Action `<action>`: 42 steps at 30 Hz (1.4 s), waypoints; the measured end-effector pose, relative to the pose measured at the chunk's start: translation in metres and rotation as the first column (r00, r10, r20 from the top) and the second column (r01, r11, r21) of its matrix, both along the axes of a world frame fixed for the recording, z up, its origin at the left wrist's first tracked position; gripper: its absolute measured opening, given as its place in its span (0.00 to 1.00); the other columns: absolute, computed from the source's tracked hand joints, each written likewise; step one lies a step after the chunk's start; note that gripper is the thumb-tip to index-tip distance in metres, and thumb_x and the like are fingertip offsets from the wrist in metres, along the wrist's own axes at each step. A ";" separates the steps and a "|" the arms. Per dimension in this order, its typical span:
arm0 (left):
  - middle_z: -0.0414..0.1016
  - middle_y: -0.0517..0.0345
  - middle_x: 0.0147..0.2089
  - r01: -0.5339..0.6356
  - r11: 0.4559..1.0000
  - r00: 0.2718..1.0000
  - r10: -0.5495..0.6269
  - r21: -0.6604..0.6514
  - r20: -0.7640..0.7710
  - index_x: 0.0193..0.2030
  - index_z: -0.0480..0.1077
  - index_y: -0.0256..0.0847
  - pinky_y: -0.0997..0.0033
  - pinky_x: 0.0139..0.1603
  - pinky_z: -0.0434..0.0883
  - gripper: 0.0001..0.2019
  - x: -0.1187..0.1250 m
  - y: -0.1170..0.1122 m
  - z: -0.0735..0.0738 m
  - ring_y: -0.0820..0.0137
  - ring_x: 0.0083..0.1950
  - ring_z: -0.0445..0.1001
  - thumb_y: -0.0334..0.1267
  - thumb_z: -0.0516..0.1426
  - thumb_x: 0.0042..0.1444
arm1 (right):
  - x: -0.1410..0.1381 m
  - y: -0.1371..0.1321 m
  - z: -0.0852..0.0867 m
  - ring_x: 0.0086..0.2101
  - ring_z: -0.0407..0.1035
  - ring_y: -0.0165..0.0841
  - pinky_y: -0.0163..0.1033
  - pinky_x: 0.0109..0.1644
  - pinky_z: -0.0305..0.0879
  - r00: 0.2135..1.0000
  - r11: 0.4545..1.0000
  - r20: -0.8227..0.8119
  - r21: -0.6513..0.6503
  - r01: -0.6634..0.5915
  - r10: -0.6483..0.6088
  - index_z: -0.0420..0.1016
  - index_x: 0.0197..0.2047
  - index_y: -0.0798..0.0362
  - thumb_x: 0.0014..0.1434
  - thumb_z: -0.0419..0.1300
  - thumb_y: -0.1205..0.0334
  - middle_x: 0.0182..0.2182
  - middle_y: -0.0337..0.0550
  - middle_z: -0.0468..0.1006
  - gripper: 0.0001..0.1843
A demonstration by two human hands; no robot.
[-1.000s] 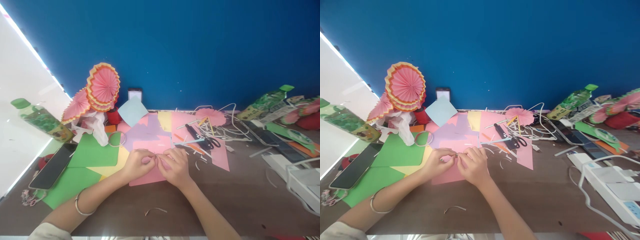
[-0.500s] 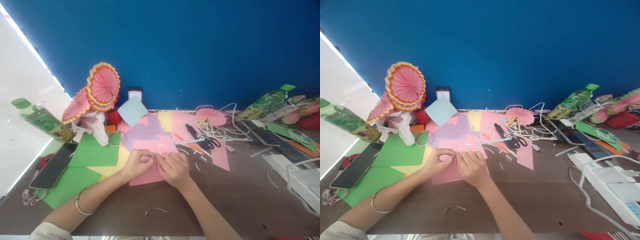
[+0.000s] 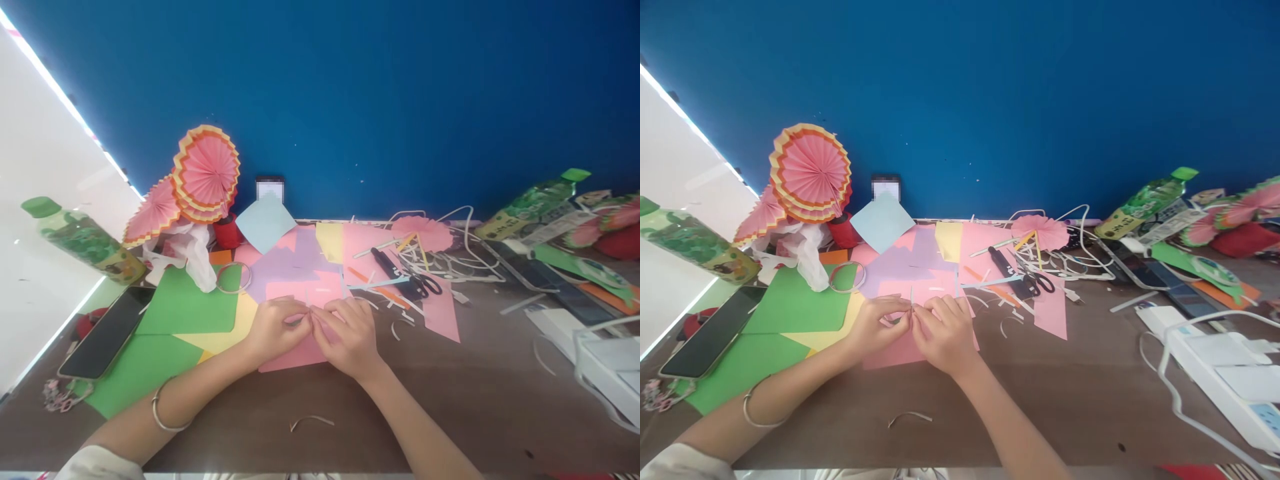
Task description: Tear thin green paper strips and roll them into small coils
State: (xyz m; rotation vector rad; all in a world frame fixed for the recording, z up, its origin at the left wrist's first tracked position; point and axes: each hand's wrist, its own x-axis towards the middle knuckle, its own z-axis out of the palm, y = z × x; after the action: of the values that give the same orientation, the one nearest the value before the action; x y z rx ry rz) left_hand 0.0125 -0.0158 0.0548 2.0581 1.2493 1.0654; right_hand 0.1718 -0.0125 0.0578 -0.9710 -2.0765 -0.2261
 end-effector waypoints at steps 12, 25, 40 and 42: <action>0.76 0.59 0.28 -0.007 1.000 1.000 0.008 0.022 -0.011 0.28 0.75 0.41 0.69 0.44 0.68 0.10 0.002 0.000 0.000 0.72 0.29 0.71 0.33 0.52 0.52 | 0.001 0.003 -0.004 0.25 0.60 0.27 0.38 0.31 0.48 1.000 1.000 -0.029 -0.005 -0.011 0.010 0.74 0.32 0.52 0.50 0.59 0.69 0.22 0.36 0.71 0.05; 0.71 0.60 0.20 0.086 0.921 0.960 0.025 -0.379 0.278 0.26 0.74 0.36 0.76 0.27 0.65 0.12 0.001 0.001 0.005 0.73 0.25 0.67 0.34 0.51 0.51 | -0.003 0.002 -0.005 0.23 0.59 0.28 0.38 0.29 0.48 0.998 0.988 0.006 0.145 0.054 -0.055 0.73 0.32 0.52 0.47 0.62 0.71 0.20 0.36 0.72 0.07; 0.73 0.60 0.23 -0.035 0.966 0.982 0.080 -0.256 0.169 0.23 0.73 0.38 0.75 0.34 0.66 0.09 0.003 -0.001 -0.002 0.73 0.27 0.68 0.31 0.52 0.46 | -0.015 -0.004 -0.005 0.23 0.61 0.28 0.38 0.31 0.55 0.940 0.984 -0.331 -0.174 0.026 -0.083 0.75 0.25 0.51 0.48 0.59 0.70 0.19 0.36 0.70 0.06; 0.73 0.60 0.23 -0.049 0.970 0.985 0.087 -0.237 0.151 0.23 0.73 0.38 0.75 0.33 0.66 0.09 0.003 -0.001 -0.002 0.73 0.27 0.67 0.32 0.52 0.47 | -0.014 -0.004 -0.005 0.23 0.62 0.28 0.38 0.32 0.57 0.916 0.967 -0.391 -0.254 -0.010 -0.093 0.74 0.24 0.51 0.48 0.58 0.69 0.19 0.36 0.70 0.06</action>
State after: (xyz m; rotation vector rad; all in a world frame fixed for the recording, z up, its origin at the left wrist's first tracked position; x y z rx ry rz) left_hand 0.0154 -0.0172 0.0526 1.7303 1.3036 1.0391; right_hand 0.1574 -0.0164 0.0531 -1.1091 -1.7299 0.2082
